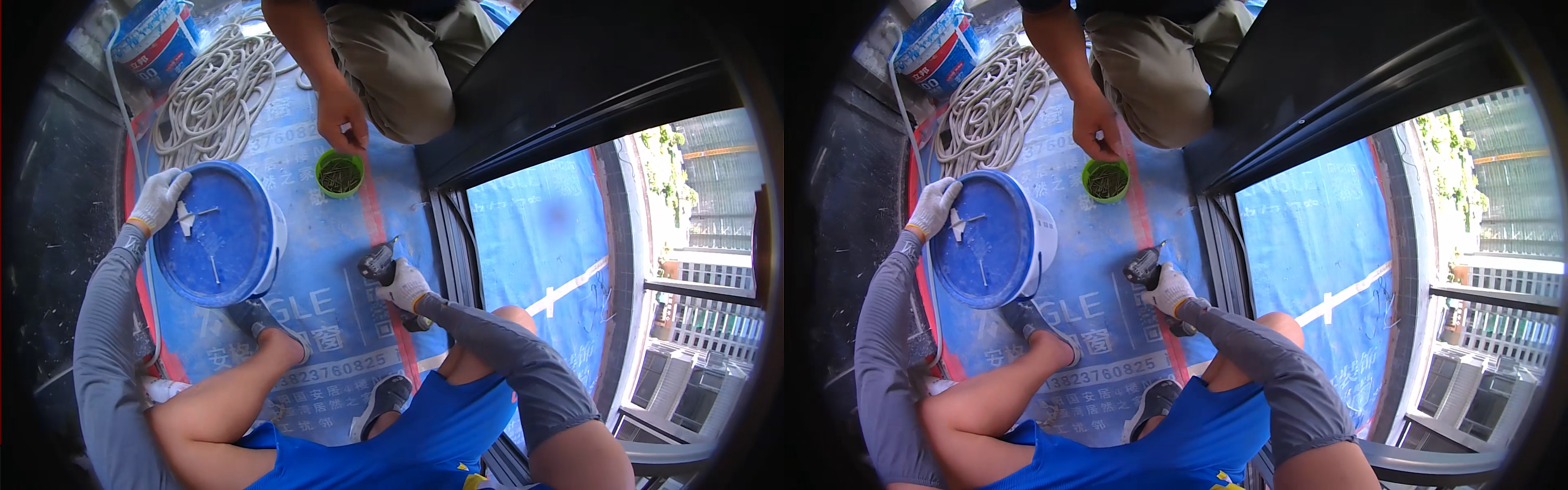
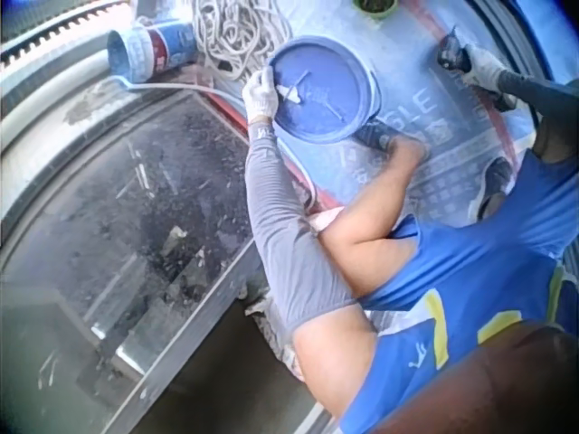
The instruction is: Installing and securing a metal window frame using power drills and screws.
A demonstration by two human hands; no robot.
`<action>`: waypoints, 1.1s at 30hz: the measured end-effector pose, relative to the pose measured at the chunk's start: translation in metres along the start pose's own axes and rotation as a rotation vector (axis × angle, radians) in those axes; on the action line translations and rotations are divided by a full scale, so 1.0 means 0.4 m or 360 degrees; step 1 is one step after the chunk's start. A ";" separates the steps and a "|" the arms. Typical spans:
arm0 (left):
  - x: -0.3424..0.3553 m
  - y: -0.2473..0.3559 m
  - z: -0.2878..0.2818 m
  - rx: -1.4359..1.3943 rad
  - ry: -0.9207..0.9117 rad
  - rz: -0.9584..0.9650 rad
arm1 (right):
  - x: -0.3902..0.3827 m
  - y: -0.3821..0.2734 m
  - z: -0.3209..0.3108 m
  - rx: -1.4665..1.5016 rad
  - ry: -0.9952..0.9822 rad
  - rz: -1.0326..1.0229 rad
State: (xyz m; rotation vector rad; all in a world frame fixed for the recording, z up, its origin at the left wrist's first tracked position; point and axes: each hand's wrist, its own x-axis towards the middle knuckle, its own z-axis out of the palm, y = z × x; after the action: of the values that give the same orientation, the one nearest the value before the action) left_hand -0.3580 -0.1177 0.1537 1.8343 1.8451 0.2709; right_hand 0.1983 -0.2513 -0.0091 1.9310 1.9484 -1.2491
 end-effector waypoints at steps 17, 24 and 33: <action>-0.040 -0.173 -0.088 0.0098 -0.0142 -0.0353 | 0.014 -0.074 0.082 0.0016 -0.0027 0.0145; -0.041 -0.138 -0.017 -0.0114 0.0213 -0.0213 | -0.021 -0.079 0.009 -0.0316 -0.0060 0.0230; -0.080 -0.056 -0.041 -0.0025 0.0331 -0.0266 | -0.317 -0.167 -0.454 -0.0210 0.0244 0.0414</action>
State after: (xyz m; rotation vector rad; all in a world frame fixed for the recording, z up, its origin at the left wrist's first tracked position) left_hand -0.3871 -0.1467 0.1635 1.6822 2.1174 0.4272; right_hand 0.2430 -0.2267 0.2165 2.1805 1.7222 -0.9074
